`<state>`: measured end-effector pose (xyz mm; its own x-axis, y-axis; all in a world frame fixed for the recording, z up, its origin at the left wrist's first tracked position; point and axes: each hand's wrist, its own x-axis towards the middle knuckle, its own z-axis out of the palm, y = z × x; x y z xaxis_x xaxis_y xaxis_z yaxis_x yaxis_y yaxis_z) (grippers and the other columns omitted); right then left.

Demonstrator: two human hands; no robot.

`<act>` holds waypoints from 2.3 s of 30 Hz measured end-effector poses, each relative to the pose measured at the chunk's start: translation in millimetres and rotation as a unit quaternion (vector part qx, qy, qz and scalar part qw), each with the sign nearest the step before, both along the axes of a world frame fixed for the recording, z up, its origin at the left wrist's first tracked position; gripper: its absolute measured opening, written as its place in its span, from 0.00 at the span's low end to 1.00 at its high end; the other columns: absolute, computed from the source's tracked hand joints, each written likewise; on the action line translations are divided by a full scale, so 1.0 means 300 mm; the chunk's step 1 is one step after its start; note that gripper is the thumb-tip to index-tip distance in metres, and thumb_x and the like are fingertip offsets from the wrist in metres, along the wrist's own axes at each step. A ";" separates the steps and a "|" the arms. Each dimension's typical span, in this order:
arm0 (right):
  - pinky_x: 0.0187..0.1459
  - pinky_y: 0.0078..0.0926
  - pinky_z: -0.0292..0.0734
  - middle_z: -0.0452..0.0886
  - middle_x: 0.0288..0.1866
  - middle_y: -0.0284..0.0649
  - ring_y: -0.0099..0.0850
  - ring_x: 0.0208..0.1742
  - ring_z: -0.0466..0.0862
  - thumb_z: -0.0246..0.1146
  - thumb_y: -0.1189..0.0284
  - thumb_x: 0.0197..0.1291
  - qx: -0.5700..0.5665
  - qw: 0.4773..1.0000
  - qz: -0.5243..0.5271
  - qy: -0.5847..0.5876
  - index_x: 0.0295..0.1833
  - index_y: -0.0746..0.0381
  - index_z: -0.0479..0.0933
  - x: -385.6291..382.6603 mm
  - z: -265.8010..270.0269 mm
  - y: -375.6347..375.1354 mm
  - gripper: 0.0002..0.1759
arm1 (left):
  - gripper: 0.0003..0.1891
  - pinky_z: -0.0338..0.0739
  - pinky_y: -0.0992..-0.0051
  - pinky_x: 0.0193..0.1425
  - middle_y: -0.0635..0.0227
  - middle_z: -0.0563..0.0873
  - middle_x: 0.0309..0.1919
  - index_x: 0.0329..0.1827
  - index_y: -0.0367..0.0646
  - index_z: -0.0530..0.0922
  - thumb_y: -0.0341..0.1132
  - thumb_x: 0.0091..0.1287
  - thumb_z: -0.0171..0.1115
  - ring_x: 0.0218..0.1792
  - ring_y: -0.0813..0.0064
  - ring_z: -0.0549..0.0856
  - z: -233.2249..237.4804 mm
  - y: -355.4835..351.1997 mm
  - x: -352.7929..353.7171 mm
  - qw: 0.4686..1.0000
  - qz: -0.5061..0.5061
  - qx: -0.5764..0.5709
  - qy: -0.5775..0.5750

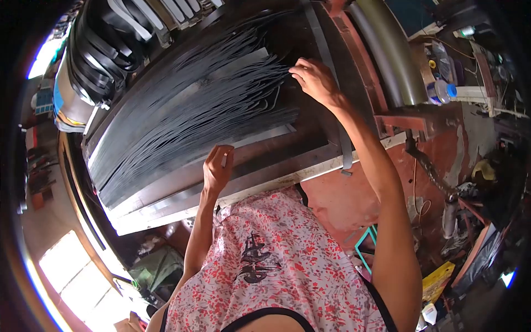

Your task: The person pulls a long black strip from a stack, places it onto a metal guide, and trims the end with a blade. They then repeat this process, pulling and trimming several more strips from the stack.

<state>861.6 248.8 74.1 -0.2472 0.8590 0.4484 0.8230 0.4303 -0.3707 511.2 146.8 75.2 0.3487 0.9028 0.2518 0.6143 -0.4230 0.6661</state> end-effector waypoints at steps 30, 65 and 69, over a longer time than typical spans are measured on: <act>0.39 0.34 0.78 0.80 0.39 0.36 0.38 0.36 0.83 0.69 0.78 0.56 -0.011 0.996 -0.088 0.034 0.44 0.58 0.81 0.001 0.024 -0.073 0.11 | 0.25 0.70 0.56 0.60 0.62 0.75 0.62 0.64 0.51 0.78 0.35 0.61 0.70 0.58 0.58 0.77 0.007 0.271 0.143 0.984 0.005 0.108 0.139; 0.41 0.23 0.80 0.86 0.43 0.37 0.30 0.43 0.85 0.68 0.81 0.59 0.116 0.988 -0.016 0.102 0.44 0.63 0.81 -0.087 0.504 0.013 0.08 | 0.15 0.83 0.69 0.31 0.61 0.85 0.43 0.46 0.39 0.81 0.41 0.64 0.70 0.34 0.64 0.87 0.399 0.480 0.242 0.986 -0.098 0.132 -0.001; 0.42 0.21 0.79 0.86 0.43 0.36 0.26 0.43 0.84 0.68 0.80 0.60 0.180 0.978 -0.010 0.106 0.44 0.64 0.82 -0.135 0.612 0.031 0.07 | 0.14 0.83 0.69 0.29 0.62 0.86 0.37 0.46 0.41 0.81 0.41 0.65 0.69 0.30 0.68 0.87 0.485 0.584 0.320 0.950 -0.143 0.264 0.088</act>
